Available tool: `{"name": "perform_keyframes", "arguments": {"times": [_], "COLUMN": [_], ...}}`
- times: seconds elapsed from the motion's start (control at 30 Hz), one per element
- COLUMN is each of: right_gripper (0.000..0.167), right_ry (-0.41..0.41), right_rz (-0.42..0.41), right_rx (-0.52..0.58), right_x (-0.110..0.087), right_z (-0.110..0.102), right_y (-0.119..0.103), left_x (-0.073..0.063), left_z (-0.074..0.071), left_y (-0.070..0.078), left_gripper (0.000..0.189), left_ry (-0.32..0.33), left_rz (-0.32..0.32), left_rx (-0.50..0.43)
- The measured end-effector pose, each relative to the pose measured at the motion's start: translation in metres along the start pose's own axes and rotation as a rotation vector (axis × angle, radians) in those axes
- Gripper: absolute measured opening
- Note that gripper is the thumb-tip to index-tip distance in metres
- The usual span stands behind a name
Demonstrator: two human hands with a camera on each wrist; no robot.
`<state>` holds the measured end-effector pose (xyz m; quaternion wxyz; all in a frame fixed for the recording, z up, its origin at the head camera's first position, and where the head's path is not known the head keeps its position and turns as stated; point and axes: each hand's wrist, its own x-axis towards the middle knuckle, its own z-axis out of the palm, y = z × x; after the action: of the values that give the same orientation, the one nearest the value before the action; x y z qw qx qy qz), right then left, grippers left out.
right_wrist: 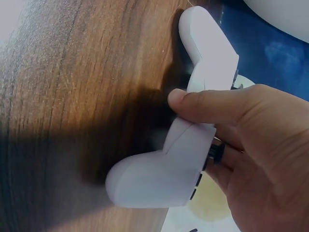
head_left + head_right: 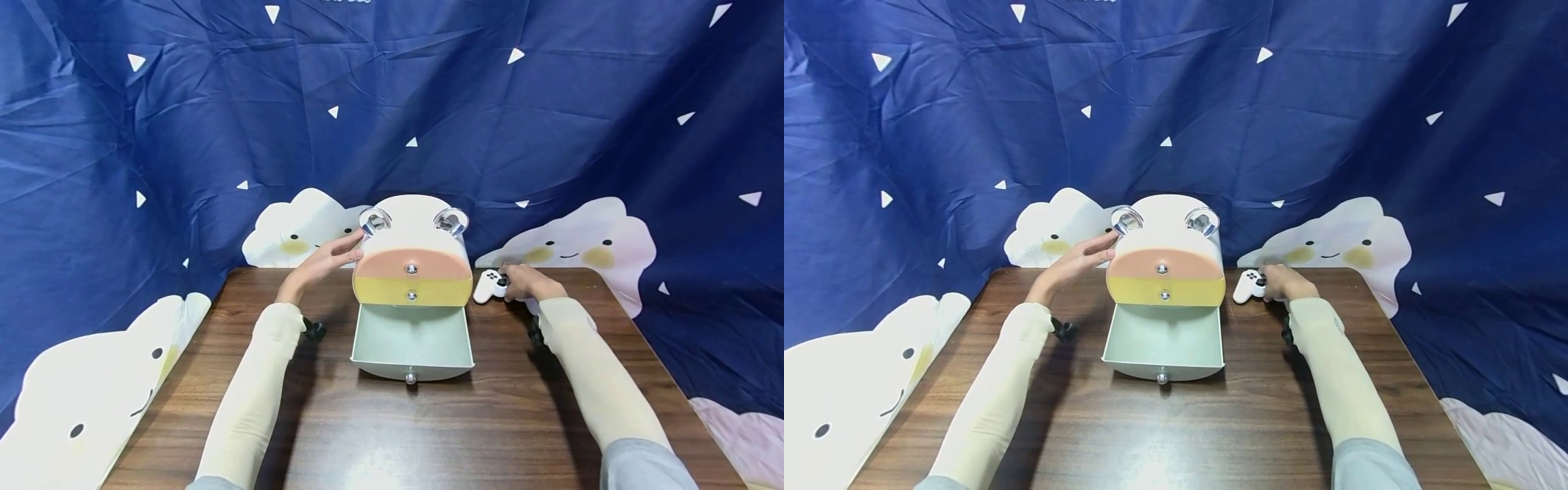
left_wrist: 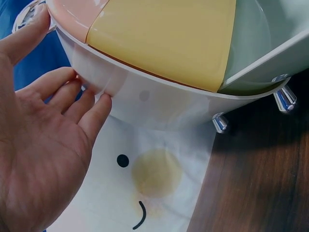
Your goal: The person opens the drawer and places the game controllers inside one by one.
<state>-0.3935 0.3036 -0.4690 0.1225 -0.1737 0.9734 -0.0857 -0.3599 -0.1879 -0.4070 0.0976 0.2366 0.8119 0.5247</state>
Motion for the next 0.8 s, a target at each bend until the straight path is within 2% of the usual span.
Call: {"name": "perform_keyframes", "arguments": {"times": [0.2,0.4,0.57,0.8], "right_gripper": [0.063,0.058,0.045,0.027], "right_ry": [0.007,0.025,0.020,0.059], "right_rz": [-0.008,-0.023,-0.025,-0.057], "right_rx": [-0.036,-0.038,-0.029,-0.028], "right_x": [-0.004,-0.009,-0.015,-0.026], "right_z": [-0.001,0.003,-0.003,-0.020], "right_y": [-0.002,0.003,0.001,-0.003], "left_x": [0.000,0.001,0.002,0.001], "left_z": [0.001,0.003,0.003,0.001], "left_y": [0.000,0.000,0.000,-0.001], "left_gripper": [0.067,0.070,0.069,0.070], "left_ry": [0.005,-0.006,-0.009,-0.001], "left_rz": [0.016,0.000,0.012,0.003], "left_rx": [0.020,-0.001,0.000,0.004]}}
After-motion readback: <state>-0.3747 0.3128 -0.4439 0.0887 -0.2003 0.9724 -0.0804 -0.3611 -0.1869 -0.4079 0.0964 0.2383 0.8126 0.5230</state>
